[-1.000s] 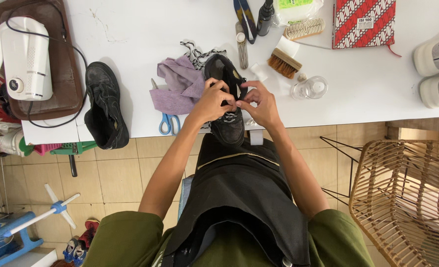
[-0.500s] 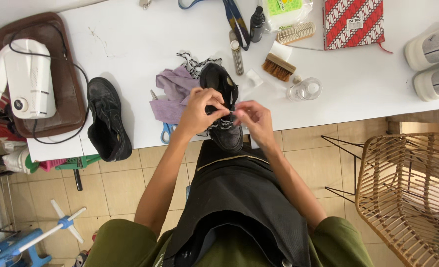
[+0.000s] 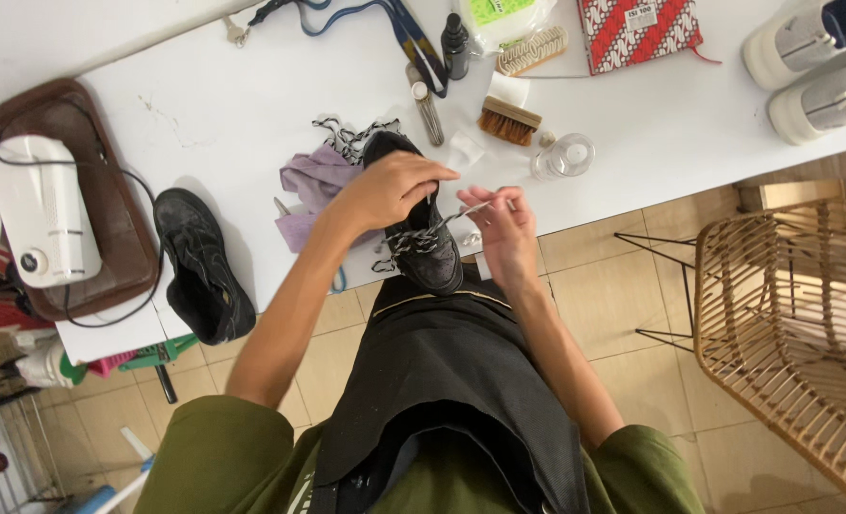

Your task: The person laces a black shoe placed on a white table, threading the laces through the eyelets and tying them. The person also briefly wipes the shoe with a purple cloth during the process.

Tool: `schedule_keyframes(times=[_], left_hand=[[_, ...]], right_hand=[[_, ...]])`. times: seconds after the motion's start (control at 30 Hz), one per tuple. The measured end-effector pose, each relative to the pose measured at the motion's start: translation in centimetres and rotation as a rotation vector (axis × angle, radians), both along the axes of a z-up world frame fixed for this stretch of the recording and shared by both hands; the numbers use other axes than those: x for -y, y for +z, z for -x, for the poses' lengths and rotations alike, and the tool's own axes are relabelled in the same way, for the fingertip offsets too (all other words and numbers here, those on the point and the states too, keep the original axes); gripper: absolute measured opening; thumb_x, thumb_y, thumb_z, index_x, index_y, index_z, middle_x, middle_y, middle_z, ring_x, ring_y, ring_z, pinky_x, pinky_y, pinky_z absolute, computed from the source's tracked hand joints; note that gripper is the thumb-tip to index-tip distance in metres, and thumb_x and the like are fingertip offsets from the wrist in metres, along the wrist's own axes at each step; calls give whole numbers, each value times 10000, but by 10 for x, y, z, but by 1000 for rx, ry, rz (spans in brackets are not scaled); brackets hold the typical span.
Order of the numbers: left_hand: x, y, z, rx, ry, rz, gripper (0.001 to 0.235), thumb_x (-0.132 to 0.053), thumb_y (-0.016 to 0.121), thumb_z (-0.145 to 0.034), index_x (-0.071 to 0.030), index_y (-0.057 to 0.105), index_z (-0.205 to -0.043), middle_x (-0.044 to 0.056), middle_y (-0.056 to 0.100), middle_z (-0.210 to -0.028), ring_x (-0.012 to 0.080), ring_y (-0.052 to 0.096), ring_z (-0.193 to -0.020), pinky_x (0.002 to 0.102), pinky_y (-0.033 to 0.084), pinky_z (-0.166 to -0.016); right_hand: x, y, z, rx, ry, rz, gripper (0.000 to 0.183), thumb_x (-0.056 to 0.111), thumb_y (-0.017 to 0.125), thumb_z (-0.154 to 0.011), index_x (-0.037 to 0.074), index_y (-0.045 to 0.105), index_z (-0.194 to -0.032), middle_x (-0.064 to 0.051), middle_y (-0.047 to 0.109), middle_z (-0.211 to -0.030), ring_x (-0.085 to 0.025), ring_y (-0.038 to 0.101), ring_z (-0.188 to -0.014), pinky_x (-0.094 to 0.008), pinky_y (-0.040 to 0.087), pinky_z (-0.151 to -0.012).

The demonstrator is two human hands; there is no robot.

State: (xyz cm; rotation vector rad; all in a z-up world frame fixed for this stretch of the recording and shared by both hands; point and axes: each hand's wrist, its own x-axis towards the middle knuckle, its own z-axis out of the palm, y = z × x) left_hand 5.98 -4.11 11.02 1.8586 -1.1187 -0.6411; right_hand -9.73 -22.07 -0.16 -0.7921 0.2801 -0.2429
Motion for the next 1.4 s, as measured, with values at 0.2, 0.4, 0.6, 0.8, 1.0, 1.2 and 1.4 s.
schedule_keyframes(times=[0.2, 0.4, 0.6, 0.8, 1.0, 1.2, 1.4], left_hand=[[19, -132, -34, 765, -567, -267, 326, -485, 962, -721, -256, 820, -904, -80, 817, -869, 173, 768, -1061, 401, 479, -1163], [6, -93, -50, 648, -481, -195, 237, -535, 846, -897, -313, 771, -931, -34, 773, -853, 229, 732, -917, 409, 512, -985], [-25, -40, -47, 332, -8, -298, 217, -337, 794, -1082, -165, 817, -952, 49, 750, -809, 288, 729, -768, 420, 583, -809], [-56, -111, -20, 31, 349, -269, 293, -290, 816, -1039, -173, 791, -771, 8, 664, -561, 248, 671, -578, 363, 548, -682], [-66, -102, 4, -283, 627, -162, 223, -289, 866, -981, -194, 869, -1183, -11, 833, -842, 51, 684, -755, 217, 583, -744], [-63, -122, 6, -140, 683, -154, 106, -264, 850, -981, -237, 893, -1074, -45, 838, -818, 52, 708, -692, 218, 545, -648], [-64, -121, 2, -140, 682, -140, 93, -233, 816, -996, -226, 895, -1045, -30, 836, -815, 68, 713, -711, 249, 554, -667]], right_hand=[[33, -2, 15, -79, -124, -74, 132, 103, 576, -1186, 83, 651, -1293, -66, 697, -938, -145, 722, -733, -342, 674, -751], [19, 31, 25, -209, -57, 349, 205, -26, 638, -1119, -76, 733, -1293, -176, 693, -794, -116, 532, -462, -291, 477, -465], [9, 55, 16, -276, -102, 573, 230, 125, 877, -1009, -25, 805, -1168, -166, 827, -934, -125, 730, -744, -247, 604, -684], [-17, 47, -14, -219, -31, 987, 117, 134, 940, -962, 115, 884, -1063, -65, 735, -853, -144, 606, -664, -288, 532, -626], [-49, 21, -47, -166, 49, 1347, 91, 170, 833, -1014, 95, 798, -976, -38, 655, -920, -288, 717, -825, -410, 605, -743], [-67, -3, -59, -182, -18, 1487, 83, 140, 844, -950, 119, 787, -893, 8, 568, -856, -211, 659, -837, -363, 571, -766], [-73, -14, -68, -158, -118, 1499, 103, 151, 821, -922, 167, 749, -851, 46, 541, -841, -184, 625, -806, -347, 471, -752]])
